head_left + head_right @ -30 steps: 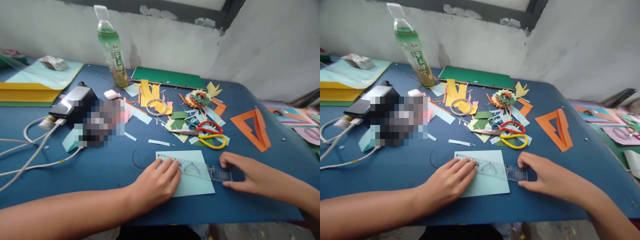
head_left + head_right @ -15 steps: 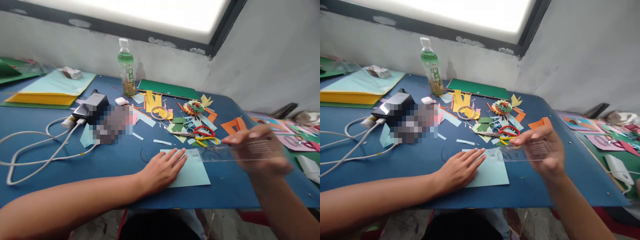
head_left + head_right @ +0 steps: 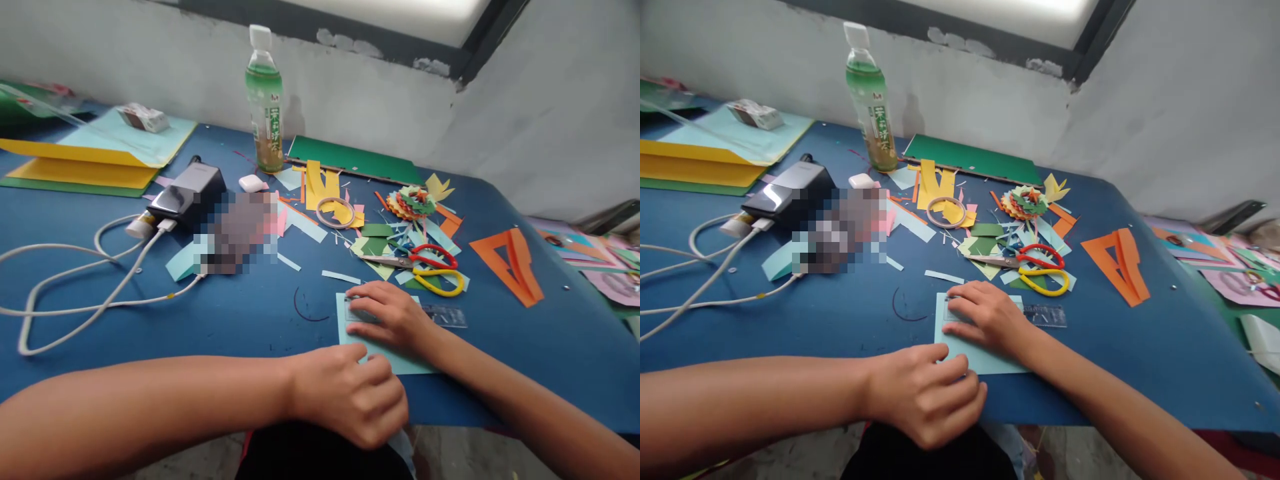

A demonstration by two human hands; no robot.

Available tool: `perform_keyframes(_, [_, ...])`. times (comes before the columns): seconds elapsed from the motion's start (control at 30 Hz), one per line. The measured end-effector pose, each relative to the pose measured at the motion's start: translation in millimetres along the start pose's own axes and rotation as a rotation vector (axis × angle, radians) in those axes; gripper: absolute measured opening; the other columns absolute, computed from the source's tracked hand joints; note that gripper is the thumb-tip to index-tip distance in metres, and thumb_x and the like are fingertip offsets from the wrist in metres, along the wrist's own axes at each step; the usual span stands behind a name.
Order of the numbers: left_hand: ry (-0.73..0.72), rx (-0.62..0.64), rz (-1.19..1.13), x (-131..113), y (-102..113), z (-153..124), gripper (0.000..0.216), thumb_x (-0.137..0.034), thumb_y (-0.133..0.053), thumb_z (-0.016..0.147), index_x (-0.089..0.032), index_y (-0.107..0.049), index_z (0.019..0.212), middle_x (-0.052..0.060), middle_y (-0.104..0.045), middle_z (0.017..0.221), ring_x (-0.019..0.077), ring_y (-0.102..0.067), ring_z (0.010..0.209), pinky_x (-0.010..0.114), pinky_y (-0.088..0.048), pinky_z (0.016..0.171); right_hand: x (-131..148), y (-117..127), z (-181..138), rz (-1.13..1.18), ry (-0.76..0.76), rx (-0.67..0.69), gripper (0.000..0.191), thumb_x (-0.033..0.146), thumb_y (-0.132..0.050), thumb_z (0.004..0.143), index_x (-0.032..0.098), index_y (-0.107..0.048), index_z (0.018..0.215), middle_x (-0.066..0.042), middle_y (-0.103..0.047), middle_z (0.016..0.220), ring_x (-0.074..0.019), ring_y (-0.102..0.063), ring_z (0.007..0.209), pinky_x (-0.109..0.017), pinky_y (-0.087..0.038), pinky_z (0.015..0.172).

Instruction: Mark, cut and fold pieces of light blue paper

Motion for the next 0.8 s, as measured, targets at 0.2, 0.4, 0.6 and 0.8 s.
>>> perform_keyframes(0.2, [0.174,0.235,0.136,12,-14,-3,0.024,-0.015,-0.043,0.087,-0.008,-0.063,0.097,0.011,-0.064,0.102,0.024,-0.058,0.095,0.034,-0.046,0.075,-11,38,-21,0.038,-0.045,0.152,0.025,0.024,-0.053,0.086,0.017,-0.057,0.11,-0.013,-0.061,0.114,-0.02,-0.057,0.104,-0.035,-0.051,0.083])
perform_keyframes(0.4, [0.366,0.329,0.144,13,-27,-4,0.041,-0.029,-0.035,0.091,-0.002,-0.055,0.115,0.016,-0.058,0.12,0.0281,-0.053,0.108,0.037,-0.042,0.086,-26,44,-48,-0.03,-0.001,0.126,0.019,0.018,-0.049,0.088,0.018,-0.062,0.102,-0.009,-0.067,0.105,-0.0198,-0.059,0.099,-0.036,-0.051,0.082])
perform_keyframes(0.6, [0.43,0.355,0.178,10,-24,-4,0.041,-0.029,-0.034,0.091,-0.003,-0.053,0.118,0.015,-0.058,0.12,0.0284,-0.054,0.107,0.038,-0.042,0.086,-30,36,-47,-0.018,0.066,0.113,0.022,0.018,-0.047,0.089,0.016,-0.061,0.106,-0.01,-0.066,0.108,-0.021,-0.056,0.102,-0.037,-0.05,0.082])
perform_keyframes(0.8, [0.451,0.354,0.156,14,-24,-3,0.042,-0.03,-0.033,0.091,-0.004,-0.052,0.119,0.015,-0.054,0.124,0.0282,-0.05,0.113,0.037,-0.041,0.09,-33,31,-52,0.013,0.039,0.089,0.023,0.016,-0.048,0.088,0.016,-0.06,0.108,-0.011,-0.064,0.11,-0.0202,-0.053,0.106,-0.037,-0.047,0.086])
Point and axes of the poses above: each hand's wrist, its own z-axis towards the middle knuckle, its own y-axis out of the back of the hand, x = y × z, the point moved 1 cm from there along z, towards the middle knuckle
